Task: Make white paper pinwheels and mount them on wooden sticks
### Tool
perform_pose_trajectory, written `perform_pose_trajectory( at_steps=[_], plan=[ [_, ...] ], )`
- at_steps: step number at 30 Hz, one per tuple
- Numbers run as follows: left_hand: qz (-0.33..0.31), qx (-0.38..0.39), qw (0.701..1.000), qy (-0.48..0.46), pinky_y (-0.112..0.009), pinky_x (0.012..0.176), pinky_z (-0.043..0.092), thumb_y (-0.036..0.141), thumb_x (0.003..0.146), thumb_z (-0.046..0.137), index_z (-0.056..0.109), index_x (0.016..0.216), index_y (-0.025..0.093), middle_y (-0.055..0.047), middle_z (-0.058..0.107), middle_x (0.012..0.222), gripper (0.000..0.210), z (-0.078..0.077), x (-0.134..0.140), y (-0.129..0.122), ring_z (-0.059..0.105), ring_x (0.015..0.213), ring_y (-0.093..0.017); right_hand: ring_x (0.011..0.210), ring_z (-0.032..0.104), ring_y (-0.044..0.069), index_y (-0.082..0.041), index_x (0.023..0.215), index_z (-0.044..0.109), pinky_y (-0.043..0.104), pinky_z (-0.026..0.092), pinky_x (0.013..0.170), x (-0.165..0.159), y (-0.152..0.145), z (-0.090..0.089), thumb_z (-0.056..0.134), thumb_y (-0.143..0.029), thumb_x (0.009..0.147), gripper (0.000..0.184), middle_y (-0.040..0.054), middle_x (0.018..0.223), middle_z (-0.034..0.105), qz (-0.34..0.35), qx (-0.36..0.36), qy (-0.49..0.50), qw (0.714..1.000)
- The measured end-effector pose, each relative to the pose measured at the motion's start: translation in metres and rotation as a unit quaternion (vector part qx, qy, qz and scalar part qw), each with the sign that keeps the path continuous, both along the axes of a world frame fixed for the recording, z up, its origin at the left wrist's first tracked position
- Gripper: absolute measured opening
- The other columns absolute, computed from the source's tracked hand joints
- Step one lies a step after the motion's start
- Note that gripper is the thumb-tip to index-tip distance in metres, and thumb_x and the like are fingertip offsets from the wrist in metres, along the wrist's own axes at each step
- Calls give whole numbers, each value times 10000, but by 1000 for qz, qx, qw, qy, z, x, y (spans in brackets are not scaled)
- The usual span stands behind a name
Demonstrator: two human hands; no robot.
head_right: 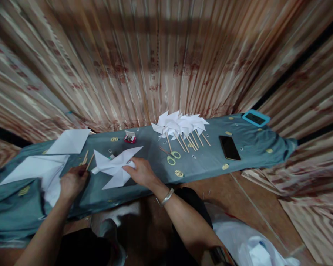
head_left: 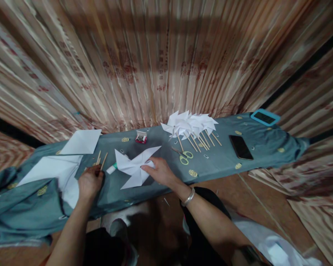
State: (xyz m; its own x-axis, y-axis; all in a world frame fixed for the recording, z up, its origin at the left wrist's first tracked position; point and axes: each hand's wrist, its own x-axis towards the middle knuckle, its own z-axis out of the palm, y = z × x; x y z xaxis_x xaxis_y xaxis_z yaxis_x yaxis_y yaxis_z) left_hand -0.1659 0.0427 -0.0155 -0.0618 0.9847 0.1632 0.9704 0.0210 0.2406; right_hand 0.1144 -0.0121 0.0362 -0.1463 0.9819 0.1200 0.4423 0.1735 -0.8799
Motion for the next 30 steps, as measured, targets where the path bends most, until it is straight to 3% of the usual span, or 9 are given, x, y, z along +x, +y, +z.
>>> perform_pose_trajectory(
  at_steps=[5, 9, 13, 16, 19, 24, 27, 30],
  plan=[
    [13, 19, 1000, -20, -403, 782, 502, 291, 786, 443, 663, 1044, 72, -193, 688, 995, 404, -1, 0, 2, 651, 922, -327, 835, 690, 188, -213, 981, 697, 259, 498, 761, 7, -1, -1, 627, -240, 842, 158, 11, 922, 757, -9, -6, 1, 1000],
    [13, 53, 997, -54, -378, 787, 501, 312, 758, 473, 656, 986, 170, -72, 680, 918, 325, 2, -1, 2, 638, 867, -276, 840, 688, 190, -207, 970, 700, 262, 500, 768, 13, -2, -1, 625, -241, 842, 153, 13, 926, 758, -15, -5, 3, 1000],
    [31, 64, 991, -117, -375, 753, 502, 312, 719, 493, 665, 930, 203, -12, 644, 861, 293, 19, 6, -7, 601, 742, -219, 877, 693, 199, -208, 967, 703, 272, 499, 789, 15, -2, 2, 622, -229, 844, 148, 20, 942, 759, -19, 3, 8, 1000],
    [32, 79, 972, -217, -367, 725, 506, 318, 706, 511, 671, 878, 220, -2, 653, 915, 254, 34, 19, -18, 600, 725, -198, 883, 697, 208, -191, 968, 705, 275, 500, 780, 17, -2, 3, 625, -230, 844, 153, 32, 932, 759, -22, 4, 20, 1000],
    [9, 60, 939, -339, -322, 675, 494, 345, 622, 592, 676, 819, 222, 10, 644, 821, 247, 40, 39, -26, 587, 709, -181, 880, 691, 197, -197, 977, 700, 273, 504, 785, 20, -3, 3, 616, -246, 852, 159, 24, 940, 755, -21, 6, 42, 999],
    [-10, -53, 826, -562, -244, 501, 379, 389, 597, 700, 695, 872, 172, 36, 567, 588, 350, 29, 74, -39, 459, 510, -112, 788, 680, 191, -162, 978, 697, 260, 507, 702, 25, -14, 9, 595, -304, 858, 212, 32, 873, 744, -20, -2, 93, 995],
    [-38, -106, 777, -620, -220, 492, 365, 411, 633, 738, 712, 854, 162, 34, 552, 571, 335, 24, 87, -48, 455, 509, -99, 788, 678, 194, -170, 964, 699, 271, 510, 706, 23, -23, 14, 598, -317, 851, 211, 37, 881, 746, -17, 5, 100, 995],
    [-59, -129, 748, -648, -215, 522, 387, 418, 664, 745, 717, 752, 155, 23, 549, 582, 279, 22, 92, -57, 474, 537, -99, 767, 679, 191, -186, 926, 701, 278, 517, 695, 21, -29, 14, 599, -307, 846, 177, 40, 861, 747, -36, 21, 89, 995]
  ],
)
